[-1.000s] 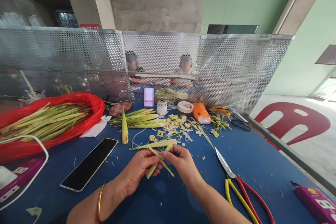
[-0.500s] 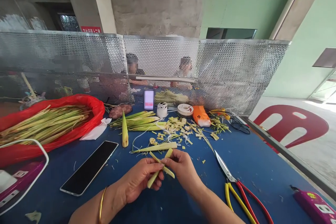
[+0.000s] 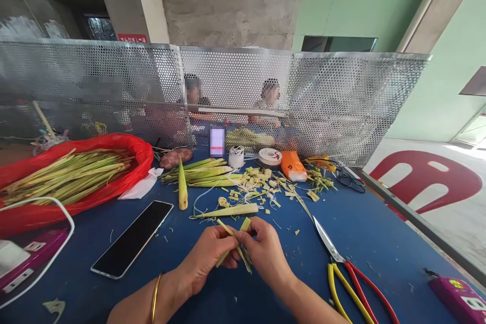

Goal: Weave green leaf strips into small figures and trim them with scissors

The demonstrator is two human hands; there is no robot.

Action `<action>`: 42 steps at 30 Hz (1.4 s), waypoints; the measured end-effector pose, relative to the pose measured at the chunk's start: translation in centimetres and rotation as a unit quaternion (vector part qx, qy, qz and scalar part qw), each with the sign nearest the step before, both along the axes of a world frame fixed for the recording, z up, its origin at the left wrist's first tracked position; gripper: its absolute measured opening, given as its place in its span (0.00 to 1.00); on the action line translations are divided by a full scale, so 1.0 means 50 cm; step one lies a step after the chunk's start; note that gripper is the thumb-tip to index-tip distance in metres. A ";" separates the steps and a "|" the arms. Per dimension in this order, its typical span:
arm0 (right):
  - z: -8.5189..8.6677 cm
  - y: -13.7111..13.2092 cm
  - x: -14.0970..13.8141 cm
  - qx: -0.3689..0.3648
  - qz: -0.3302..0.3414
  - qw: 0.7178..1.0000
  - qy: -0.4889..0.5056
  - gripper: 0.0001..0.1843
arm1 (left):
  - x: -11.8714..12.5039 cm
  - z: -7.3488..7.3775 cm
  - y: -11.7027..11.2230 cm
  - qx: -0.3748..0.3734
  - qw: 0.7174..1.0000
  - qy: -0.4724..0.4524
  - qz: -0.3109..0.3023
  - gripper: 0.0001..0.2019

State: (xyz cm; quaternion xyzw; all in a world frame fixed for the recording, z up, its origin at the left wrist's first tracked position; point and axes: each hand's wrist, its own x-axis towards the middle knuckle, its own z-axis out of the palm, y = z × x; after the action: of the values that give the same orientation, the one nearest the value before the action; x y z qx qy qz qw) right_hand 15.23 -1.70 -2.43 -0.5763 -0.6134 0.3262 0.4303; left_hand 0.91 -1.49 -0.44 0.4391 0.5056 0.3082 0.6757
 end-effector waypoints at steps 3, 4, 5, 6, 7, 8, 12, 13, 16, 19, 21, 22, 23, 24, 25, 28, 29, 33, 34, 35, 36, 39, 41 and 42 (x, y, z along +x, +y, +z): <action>-0.006 -0.007 -0.009 0.031 -0.014 0.999 -0.042 0.16 | 0.007 -0.009 -0.002 0.027 0.999 0.009 0.030 0.02; -0.006 -0.009 -0.012 0.040 -0.015 0.998 -0.051 0.17 | 0.008 -0.011 -0.002 0.035 0.999 0.007 0.037 0.02; -0.006 -0.011 -0.015 0.047 -0.014 0.997 -0.058 0.17 | 0.008 -0.011 -0.002 0.041 0.998 0.005 0.040 0.02; -0.006 -0.013 -0.018 0.052 -0.013 0.997 -0.062 0.17 | 0.008 -0.010 -0.001 0.046 0.998 0.003 0.040 0.02; -0.006 -0.014 -0.020 0.056 -0.015 0.996 -0.063 0.17 | 0.007 -0.009 0.000 0.048 0.998 0.003 0.038 0.02; -0.005 -0.015 -0.022 0.057 -0.020 0.996 -0.059 0.17 | 0.006 -0.008 0.000 0.050 0.998 0.005 0.034 0.02; -0.006 -0.015 -0.028 0.048 -0.054 0.997 -0.024 0.18 | 0.003 -0.005 0.001 0.064 0.997 0.016 0.030 0.04; -0.006 -0.014 -0.029 0.045 -0.062 0.997 -0.016 0.19 | 0.004 -0.004 0.000 0.066 0.997 0.018 0.031 0.04; -0.008 -0.012 -0.031 0.042 -0.076 0.996 -0.010 0.19 | 0.008 -0.003 -0.001 0.057 0.997 0.024 0.045 0.04; -0.007 -0.010 -0.030 0.050 -0.084 0.995 -0.033 0.18 | 0.012 -0.006 -0.002 0.047 0.996 0.025 0.068 0.03; -0.007 -0.009 -0.028 0.054 -0.083 0.993 -0.057 0.17 | 0.013 -0.013 -0.002 0.052 0.995 0.026 0.076 0.03; -0.007 -0.008 -0.028 0.056 -0.080 0.993 -0.068 0.17 | 0.013 -0.017 -0.002 0.057 0.995 0.030 0.076 0.03; -0.008 -0.007 -0.027 0.058 -0.075 0.993 -0.075 0.17 | 0.013 -0.022 -0.002 0.066 0.995 0.035 0.073 0.03; -0.009 -0.006 -0.026 0.061 -0.073 0.992 -0.079 0.16 | 0.013 -0.027 -0.001 0.075 0.994 0.039 0.071 0.04; -0.010 -0.005 -0.024 0.061 -0.073 0.993 -0.077 0.16 | 0.013 -0.031 -0.001 0.083 0.993 0.042 0.069 0.05; -0.013 0.002 -0.017 0.021 -0.063 0.997 -0.029 0.17 | 0.012 -0.032 0.001 0.094 0.993 0.037 0.060 0.05; -0.013 0.005 -0.013 0.002 -0.051 0.999 -0.008 0.17 | 0.012 -0.029 0.002 0.087 0.994 0.031 0.058 0.05; -0.002 0.013 0.005 -0.029 0.014 0.999 0.041 0.20 | 0.009 -0.007 0.000 0.037 0.998 0.021 0.046 0.08; 0.001 0.014 0.009 -0.024 0.019 0.999 0.044 0.21 | 0.008 -0.002 -0.001 0.031 0.999 0.021 0.039 0.10; 0.005 0.013 0.012 -0.015 0.018 0.999 0.043 0.21 | 0.008 0.001 -0.001 0.031 0.999 0.019 0.032 0.12; 0.007 0.013 0.013 -0.003 0.010 0.999 0.035 0.21 | 0.007 0.003 -0.002 0.035 0.999 0.017 0.027 0.13; 0.008 0.010 0.011 0.038 -0.022 0.999 -0.002 0.22 | 0.008 0.000 -0.004 0.060 0.998 0.015 0.014 0.14; 0.004 0.010 0.006 0.033 -0.034 0.999 0.003 0.22 | 0.008 -0.004 -0.006 0.084 0.996 0.023 0.004 0.12; 0.002 0.011 0.003 0.020 -0.037 0.999 0.014 0.21 | 0.007 -0.006 -0.007 0.098 0.995 0.030 -0.001 0.11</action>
State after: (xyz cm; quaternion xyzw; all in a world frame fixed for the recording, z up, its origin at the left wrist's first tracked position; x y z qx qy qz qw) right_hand 15.40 -1.13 -2.35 -0.5850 -0.5922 0.3057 0.4622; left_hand 1.28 -1.83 -0.74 0.5126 0.4930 0.3421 0.6141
